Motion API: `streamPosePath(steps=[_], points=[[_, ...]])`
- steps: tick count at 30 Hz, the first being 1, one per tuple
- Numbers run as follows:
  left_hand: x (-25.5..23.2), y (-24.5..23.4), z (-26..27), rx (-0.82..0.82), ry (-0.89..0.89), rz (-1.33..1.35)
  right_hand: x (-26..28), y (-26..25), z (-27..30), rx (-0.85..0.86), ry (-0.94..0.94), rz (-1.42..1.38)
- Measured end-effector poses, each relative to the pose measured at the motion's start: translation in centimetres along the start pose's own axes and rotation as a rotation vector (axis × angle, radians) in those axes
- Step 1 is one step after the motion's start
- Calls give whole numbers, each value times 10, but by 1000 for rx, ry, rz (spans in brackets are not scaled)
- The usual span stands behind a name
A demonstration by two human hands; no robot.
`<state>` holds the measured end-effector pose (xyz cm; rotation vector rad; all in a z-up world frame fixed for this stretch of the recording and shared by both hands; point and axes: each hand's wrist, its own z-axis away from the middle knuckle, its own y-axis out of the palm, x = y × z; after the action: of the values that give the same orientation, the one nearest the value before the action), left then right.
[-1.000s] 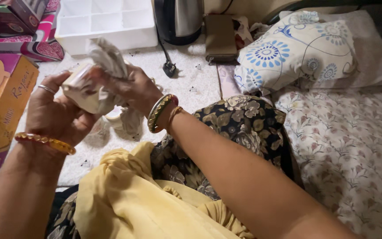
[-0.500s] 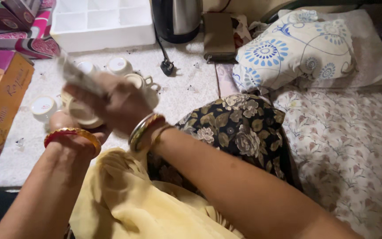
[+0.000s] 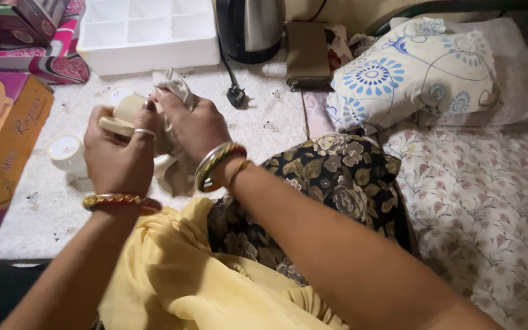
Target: The person sits on a bed and wipes a set of small white cups with a cloth. They handle the cups one by one, wiping the exterior and interior surfaces, and place them back on the bedspread.
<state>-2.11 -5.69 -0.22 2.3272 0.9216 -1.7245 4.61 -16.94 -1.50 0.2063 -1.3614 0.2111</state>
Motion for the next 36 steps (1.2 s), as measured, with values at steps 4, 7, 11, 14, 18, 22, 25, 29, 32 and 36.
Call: streamPosePath(steps=[4,7,11,14,18,22,25,29,32,36], points=[[-8,-26,-5,203,243,-302,14,-23,3,217,278,-322],[-8,-39,-9,255,262,-303,21,-24,9,305,327,-376],[0,-32,-6,199,-4,-233,9,-3,7,-21,96,175],[6,-18,-5,55,-253,-209,-6,8,11,-102,-453,537],[6,-7,-1,-5,-314,-59,-10,5,21,-295,-770,626],[4,-11,4,94,-134,41,5,-6,10,-93,3,319],[6,-17,4,214,-133,399,10,-25,5,149,218,-119],[2,-23,6,209,-379,675,15,-27,18,351,303,-417],[6,-40,5,227,-655,462,17,-27,21,286,323,-256],[9,-65,-10,680,-344,164,16,-24,30,145,229,-125]])
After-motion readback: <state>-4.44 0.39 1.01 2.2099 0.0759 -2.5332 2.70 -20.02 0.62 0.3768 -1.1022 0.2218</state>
